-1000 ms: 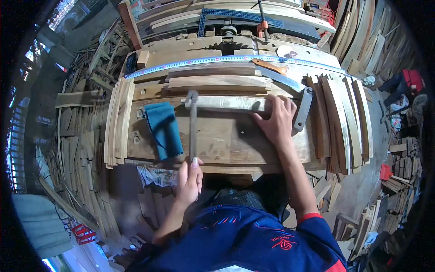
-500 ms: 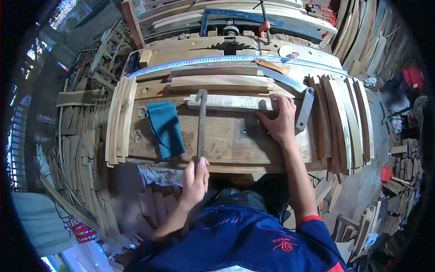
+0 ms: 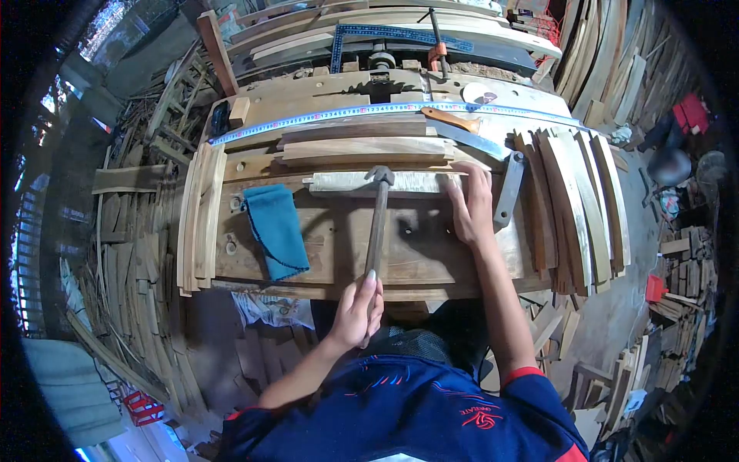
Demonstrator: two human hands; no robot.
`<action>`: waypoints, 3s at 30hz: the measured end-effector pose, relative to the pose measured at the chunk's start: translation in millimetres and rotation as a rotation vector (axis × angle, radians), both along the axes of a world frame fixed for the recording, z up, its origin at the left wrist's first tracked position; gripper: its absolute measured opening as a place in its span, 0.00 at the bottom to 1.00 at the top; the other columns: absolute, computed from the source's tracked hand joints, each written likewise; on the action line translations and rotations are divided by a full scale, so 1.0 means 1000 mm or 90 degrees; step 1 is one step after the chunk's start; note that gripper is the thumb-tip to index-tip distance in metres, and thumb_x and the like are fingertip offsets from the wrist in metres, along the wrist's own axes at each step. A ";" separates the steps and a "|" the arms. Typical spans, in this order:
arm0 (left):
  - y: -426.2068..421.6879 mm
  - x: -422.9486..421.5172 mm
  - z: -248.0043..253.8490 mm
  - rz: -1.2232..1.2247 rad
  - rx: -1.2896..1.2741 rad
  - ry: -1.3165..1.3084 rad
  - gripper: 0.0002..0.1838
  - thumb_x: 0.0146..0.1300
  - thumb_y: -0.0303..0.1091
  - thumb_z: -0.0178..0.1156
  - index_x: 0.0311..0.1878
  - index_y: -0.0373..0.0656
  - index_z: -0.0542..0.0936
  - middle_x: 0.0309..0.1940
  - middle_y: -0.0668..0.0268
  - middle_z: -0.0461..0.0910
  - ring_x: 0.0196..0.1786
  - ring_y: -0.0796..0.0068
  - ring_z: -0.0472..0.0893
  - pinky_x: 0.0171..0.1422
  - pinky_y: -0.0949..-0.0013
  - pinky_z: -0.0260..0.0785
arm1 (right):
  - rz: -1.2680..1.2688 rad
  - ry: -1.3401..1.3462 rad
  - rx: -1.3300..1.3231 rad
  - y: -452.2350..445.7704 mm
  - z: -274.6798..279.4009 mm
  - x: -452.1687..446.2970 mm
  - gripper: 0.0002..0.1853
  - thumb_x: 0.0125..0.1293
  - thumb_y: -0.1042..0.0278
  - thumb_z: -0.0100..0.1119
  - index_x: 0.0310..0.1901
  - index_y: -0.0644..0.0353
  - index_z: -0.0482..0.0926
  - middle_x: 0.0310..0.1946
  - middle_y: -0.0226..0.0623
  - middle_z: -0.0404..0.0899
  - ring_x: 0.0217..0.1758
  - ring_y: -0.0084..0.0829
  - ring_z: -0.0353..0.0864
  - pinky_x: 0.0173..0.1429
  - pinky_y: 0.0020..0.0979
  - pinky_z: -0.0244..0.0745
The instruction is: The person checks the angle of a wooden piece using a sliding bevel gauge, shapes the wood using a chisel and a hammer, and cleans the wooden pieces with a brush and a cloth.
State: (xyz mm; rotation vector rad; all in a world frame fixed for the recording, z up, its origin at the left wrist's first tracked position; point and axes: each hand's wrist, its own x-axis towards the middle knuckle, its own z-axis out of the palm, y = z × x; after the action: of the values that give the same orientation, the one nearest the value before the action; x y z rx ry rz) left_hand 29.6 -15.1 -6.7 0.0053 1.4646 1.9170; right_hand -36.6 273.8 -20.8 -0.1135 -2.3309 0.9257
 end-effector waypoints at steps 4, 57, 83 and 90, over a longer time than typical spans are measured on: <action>0.006 0.001 0.011 0.001 -0.046 0.072 0.25 0.84 0.56 0.43 0.38 0.43 0.70 0.16 0.74 0.65 0.14 0.85 0.64 0.17 0.76 0.57 | -0.079 0.024 0.024 0.001 -0.002 -0.004 0.12 0.76 0.68 0.52 0.53 0.64 0.79 0.55 0.49 0.80 0.60 0.50 0.75 0.68 0.45 0.67; 0.062 0.001 0.022 -0.123 -0.076 0.077 0.20 0.83 0.51 0.49 0.42 0.42 0.72 0.18 0.75 0.66 0.16 0.86 0.63 0.19 0.75 0.56 | -0.106 0.058 -0.428 0.016 -0.016 -0.009 0.22 0.71 0.85 0.40 0.66 0.66 0.65 0.52 0.48 0.84 0.57 0.35 0.84 0.65 0.35 0.75; -0.042 0.009 0.030 0.114 -0.124 0.028 0.21 0.84 0.54 0.45 0.43 0.46 0.70 0.16 0.73 0.65 0.13 0.84 0.63 0.16 0.76 0.57 | -0.118 0.062 -0.298 0.012 -0.016 -0.011 0.16 0.79 0.82 0.41 0.65 0.67 0.66 0.48 0.47 0.87 0.53 0.38 0.88 0.61 0.36 0.81; -0.050 -0.002 0.008 0.128 -0.160 0.060 0.21 0.85 0.54 0.44 0.43 0.45 0.70 0.16 0.73 0.65 0.12 0.84 0.63 0.16 0.76 0.58 | -0.053 0.031 -0.291 0.006 -0.016 -0.009 0.18 0.74 0.68 0.63 0.60 0.66 0.75 0.47 0.46 0.87 0.49 0.37 0.88 0.56 0.36 0.82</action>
State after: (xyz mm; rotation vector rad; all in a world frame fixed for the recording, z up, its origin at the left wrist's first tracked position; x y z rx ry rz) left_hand 27.9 -65.3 1.3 -0.1746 1.8215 1.8950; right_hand -45.4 279.6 -36.5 -0.3670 -2.0159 1.3861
